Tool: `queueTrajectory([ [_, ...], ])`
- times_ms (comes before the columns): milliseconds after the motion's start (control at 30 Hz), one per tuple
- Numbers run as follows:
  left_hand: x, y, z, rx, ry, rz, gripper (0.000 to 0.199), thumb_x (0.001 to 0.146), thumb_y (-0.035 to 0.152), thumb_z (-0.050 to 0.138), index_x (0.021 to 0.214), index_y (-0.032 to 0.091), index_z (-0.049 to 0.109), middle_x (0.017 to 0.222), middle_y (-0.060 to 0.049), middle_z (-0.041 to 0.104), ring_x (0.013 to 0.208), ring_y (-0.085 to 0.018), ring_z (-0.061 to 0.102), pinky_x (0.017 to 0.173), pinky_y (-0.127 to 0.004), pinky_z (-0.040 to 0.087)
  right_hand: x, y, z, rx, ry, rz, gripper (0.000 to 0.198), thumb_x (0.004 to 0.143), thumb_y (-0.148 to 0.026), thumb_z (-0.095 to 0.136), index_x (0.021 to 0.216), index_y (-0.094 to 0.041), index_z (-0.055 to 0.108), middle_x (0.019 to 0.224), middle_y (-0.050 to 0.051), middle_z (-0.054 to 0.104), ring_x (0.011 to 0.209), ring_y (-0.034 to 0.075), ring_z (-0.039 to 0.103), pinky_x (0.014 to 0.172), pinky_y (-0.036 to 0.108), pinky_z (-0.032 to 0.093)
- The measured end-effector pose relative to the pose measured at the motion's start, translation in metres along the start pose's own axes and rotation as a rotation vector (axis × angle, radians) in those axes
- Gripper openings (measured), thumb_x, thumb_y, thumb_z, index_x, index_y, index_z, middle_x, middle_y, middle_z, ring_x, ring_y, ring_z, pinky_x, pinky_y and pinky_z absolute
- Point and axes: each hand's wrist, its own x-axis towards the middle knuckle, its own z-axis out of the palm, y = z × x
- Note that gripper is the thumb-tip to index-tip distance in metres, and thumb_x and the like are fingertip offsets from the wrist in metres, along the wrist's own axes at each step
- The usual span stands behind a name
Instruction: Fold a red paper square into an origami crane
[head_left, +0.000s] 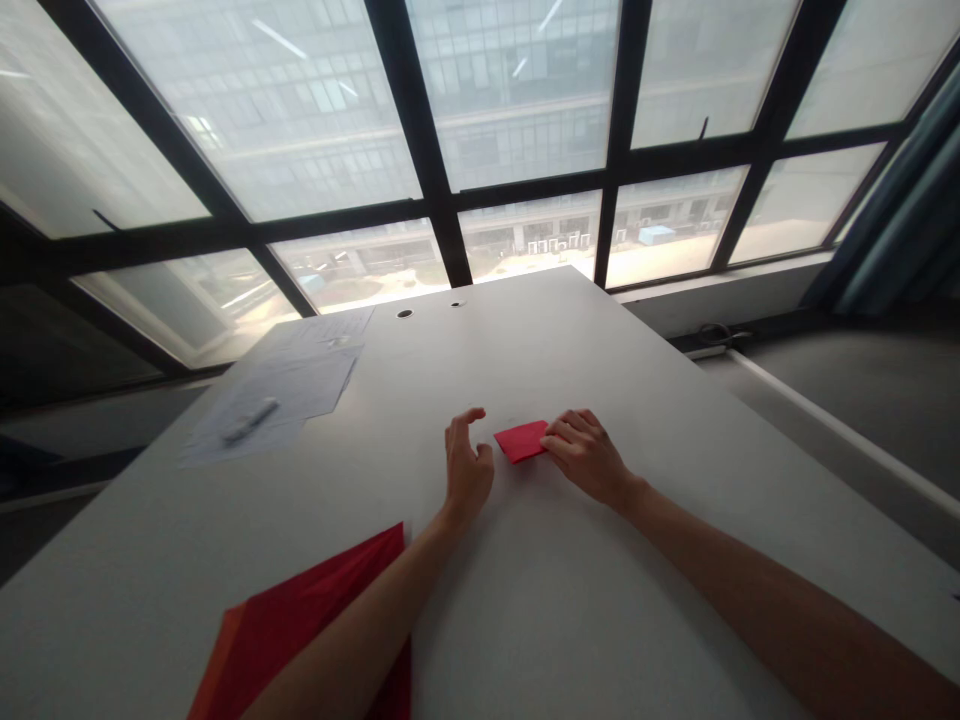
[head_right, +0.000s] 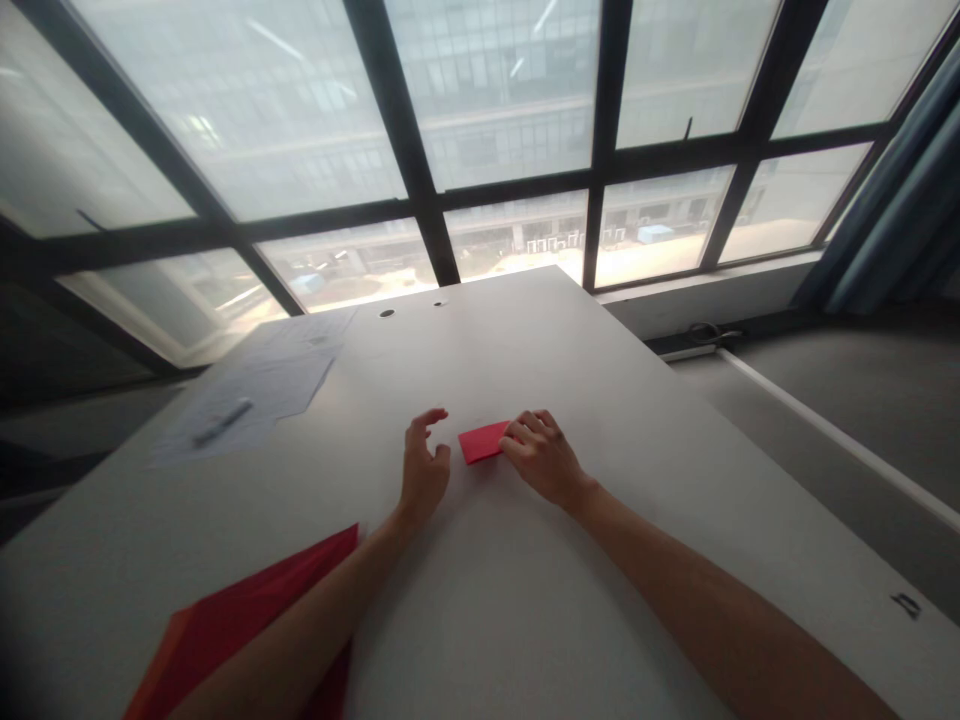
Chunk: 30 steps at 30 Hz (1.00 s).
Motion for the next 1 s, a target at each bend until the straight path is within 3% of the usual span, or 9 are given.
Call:
queueTrajectory([
  [133, -0.002, 0.005, -0.001, 0.06, -0.218, 0.117, 0.052, 0.062, -0.005, 0.041, 0.104, 0.022, 0.056, 0.108, -0.004, 0.062, 0.11, -0.023, 0.055, 0.1, -0.042, 0.041, -0.002, 0.004, 0.005, 0.033, -0.096, 0.014, 0.011, 0.089, -0.013, 0.061, 0.084, -0.02, 0.068, 0.096, 0.005, 0.068, 0.098, 0.021, 0.054, 0.088, 0.035, 0.035],
  [233, -0.004, 0.014, -0.005, 0.113, -0.465, 0.211, 0.042, 0.069, 0.003, 0.053, 0.104, 0.024, 0.058, 0.108, -0.004, 0.064, 0.108, -0.024, 0.055, 0.098, -0.041, 0.041, -0.004, 0.006, 0.0, 0.083, -0.139, 0.06, 0.006, 0.088, -0.019, 0.065, 0.088, -0.021, 0.07, 0.101, 0.005, 0.067, 0.101, 0.021, 0.053, 0.09, 0.035, 0.035],
  [333, -0.005, 0.019, -0.008, 0.147, -0.584, 0.289, 0.036, 0.072, 0.02, 0.07, 0.107, 0.025, 0.061, 0.114, -0.004, 0.064, 0.113, -0.025, 0.053, 0.102, -0.042, 0.038, -0.007, 0.008, -0.005, 0.127, -0.168, 0.081, 0.008, 0.09, -0.026, 0.064, 0.092, -0.023, 0.071, 0.103, 0.005, 0.066, 0.103, 0.021, 0.053, 0.091, 0.036, 0.036],
  [500, -0.003, 0.01, -0.002, 0.133, -0.528, 0.258, 0.015, 0.09, 0.035, 0.061, 0.097, 0.026, 0.07, 0.109, -0.004, 0.067, 0.108, -0.023, 0.057, 0.101, -0.04, 0.041, -0.009, 0.01, -0.004, 0.204, -0.165, 0.133, 0.017, 0.095, -0.03, 0.058, 0.095, -0.025, 0.073, 0.102, 0.005, 0.066, 0.103, 0.021, 0.052, 0.092, 0.035, 0.037],
  [567, -0.002, 0.004, 0.002, 0.116, -0.509, 0.234, 0.021, 0.095, 0.034, 0.053, 0.091, 0.025, 0.072, 0.105, -0.004, 0.068, 0.103, -0.022, 0.059, 0.098, -0.038, 0.043, -0.009, 0.01, -0.001, 0.224, -0.162, 0.155, 0.018, 0.096, -0.03, 0.057, 0.093, -0.025, 0.074, 0.098, 0.004, 0.066, 0.101, 0.021, 0.053, 0.091, 0.035, 0.037],
  [733, -0.002, -0.001, 0.005, 0.083, -0.444, 0.172, 0.032, 0.091, 0.017, 0.051, 0.119, 0.025, 0.063, 0.111, -0.004, 0.068, 0.105, -0.021, 0.06, 0.097, -0.038, 0.046, -0.006, 0.007, 0.01, 0.253, -0.117, 0.282, 0.013, 0.092, -0.019, 0.059, 0.098, -0.021, 0.07, 0.095, 0.004, 0.067, 0.096, 0.02, 0.055, 0.088, 0.034, 0.04],
  [833, -0.004, 0.002, 0.003, 0.139, -0.464, 0.206, 0.032, 0.089, 0.012, 0.051, 0.112, 0.026, 0.068, 0.112, -0.003, 0.068, 0.105, -0.02, 0.06, 0.097, -0.038, 0.046, -0.005, 0.005, 0.012, 0.246, -0.106, 0.3, 0.012, 0.09, -0.017, 0.06, 0.094, -0.021, 0.07, 0.094, 0.004, 0.067, 0.095, 0.019, 0.056, 0.088, 0.033, 0.041],
  [900, -0.006, 0.005, 0.002, 0.219, -0.463, 0.253, 0.029, 0.089, 0.014, 0.051, 0.104, 0.027, 0.072, 0.121, -0.003, 0.065, 0.113, -0.022, 0.058, 0.102, -0.04, 0.044, -0.004, 0.004, 0.009, 0.217, -0.117, 0.273, 0.012, 0.091, -0.018, 0.06, 0.089, -0.022, 0.072, 0.096, 0.004, 0.067, 0.097, 0.02, 0.056, 0.089, 0.033, 0.041],
  [1000, -0.009, 0.009, 0.002, 0.327, -0.509, 0.352, 0.037, 0.094, 0.022, 0.049, 0.128, 0.03, 0.062, 0.142, -0.002, 0.053, 0.136, -0.023, 0.042, 0.117, -0.046, 0.028, -0.005, 0.0, 0.003, 0.163, -0.144, 0.241, 0.018, 0.094, -0.024, 0.057, 0.09, -0.022, 0.074, 0.098, 0.006, 0.068, 0.099, 0.02, 0.056, 0.091, 0.035, 0.041],
])
